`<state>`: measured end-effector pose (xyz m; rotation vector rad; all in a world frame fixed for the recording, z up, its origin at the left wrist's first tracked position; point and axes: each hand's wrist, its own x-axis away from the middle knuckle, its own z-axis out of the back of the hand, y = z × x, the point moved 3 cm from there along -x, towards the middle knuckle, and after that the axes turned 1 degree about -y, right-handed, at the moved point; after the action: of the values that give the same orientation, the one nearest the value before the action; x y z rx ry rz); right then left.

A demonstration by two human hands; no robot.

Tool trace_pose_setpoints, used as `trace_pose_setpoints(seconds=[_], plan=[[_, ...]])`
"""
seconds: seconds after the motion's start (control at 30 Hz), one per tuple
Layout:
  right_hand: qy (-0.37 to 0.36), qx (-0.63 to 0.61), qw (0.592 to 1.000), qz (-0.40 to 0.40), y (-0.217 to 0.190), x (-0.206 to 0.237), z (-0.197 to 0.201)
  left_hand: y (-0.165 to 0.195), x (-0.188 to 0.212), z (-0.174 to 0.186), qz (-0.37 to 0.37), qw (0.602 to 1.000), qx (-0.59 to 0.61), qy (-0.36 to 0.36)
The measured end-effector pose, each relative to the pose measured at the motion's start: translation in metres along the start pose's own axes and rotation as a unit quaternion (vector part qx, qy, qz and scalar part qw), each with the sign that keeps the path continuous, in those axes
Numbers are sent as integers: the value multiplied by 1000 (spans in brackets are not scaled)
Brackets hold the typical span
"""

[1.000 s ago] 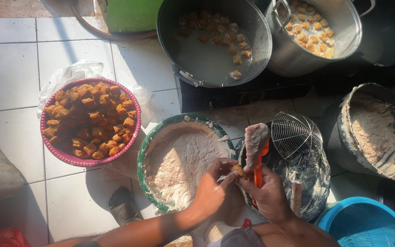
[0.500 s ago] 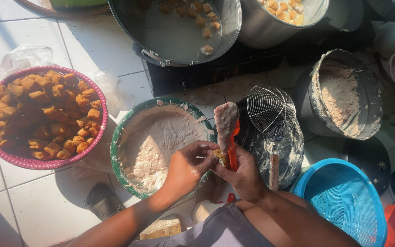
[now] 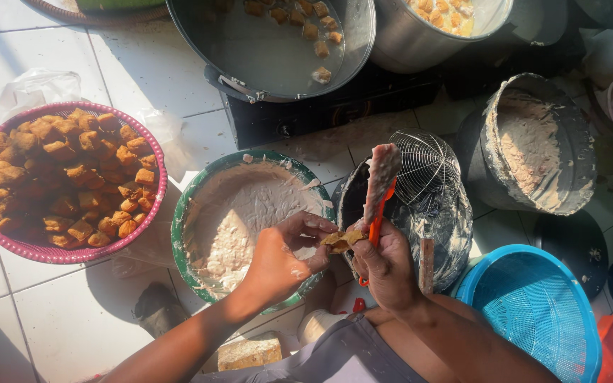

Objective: The person sits on the floor and coats fried tofu cubes with wet batter. They take tofu pieces one at a time from a pink basin, spread batter over each piece with an orange spatula, and drop the coated pieces into pots of hot oil on a portable stove.

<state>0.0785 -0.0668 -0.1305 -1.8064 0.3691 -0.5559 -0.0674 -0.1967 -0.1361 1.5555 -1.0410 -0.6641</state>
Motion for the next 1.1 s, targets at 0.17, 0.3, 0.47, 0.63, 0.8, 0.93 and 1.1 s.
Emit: trace_pose_setpoints(seconds=[0.17, 0.3, 0.47, 0.63, 0.8, 0.93, 1.1], plan=[[18, -10, 1000, 6, -7, 0, 2, -15, -5, -5, 38, 987, 147, -49], [29, -52, 998, -10, -10, -1, 5, -22, -8, -9, -10, 984, 165, -70], [45, -62, 995, -57, -7, 1, 8, -25, -5, -15, -32, 989, 141, -40], [27, 3, 999, -30, -4, 2, 12, -26, -6, -25, 77, 994, 77, -28], [27, -47, 998, -38, -4, 5, 16, -23, -8, -25, 39, 997, 50, -48], [34, -52, 997, -44, -7, 8, 15, -27, -3, -25, 14, 995, 62, -81], [27, 107, 994, 10, -17, 12, 15, -41, -8, -28, 76, 989, 122, -18]])
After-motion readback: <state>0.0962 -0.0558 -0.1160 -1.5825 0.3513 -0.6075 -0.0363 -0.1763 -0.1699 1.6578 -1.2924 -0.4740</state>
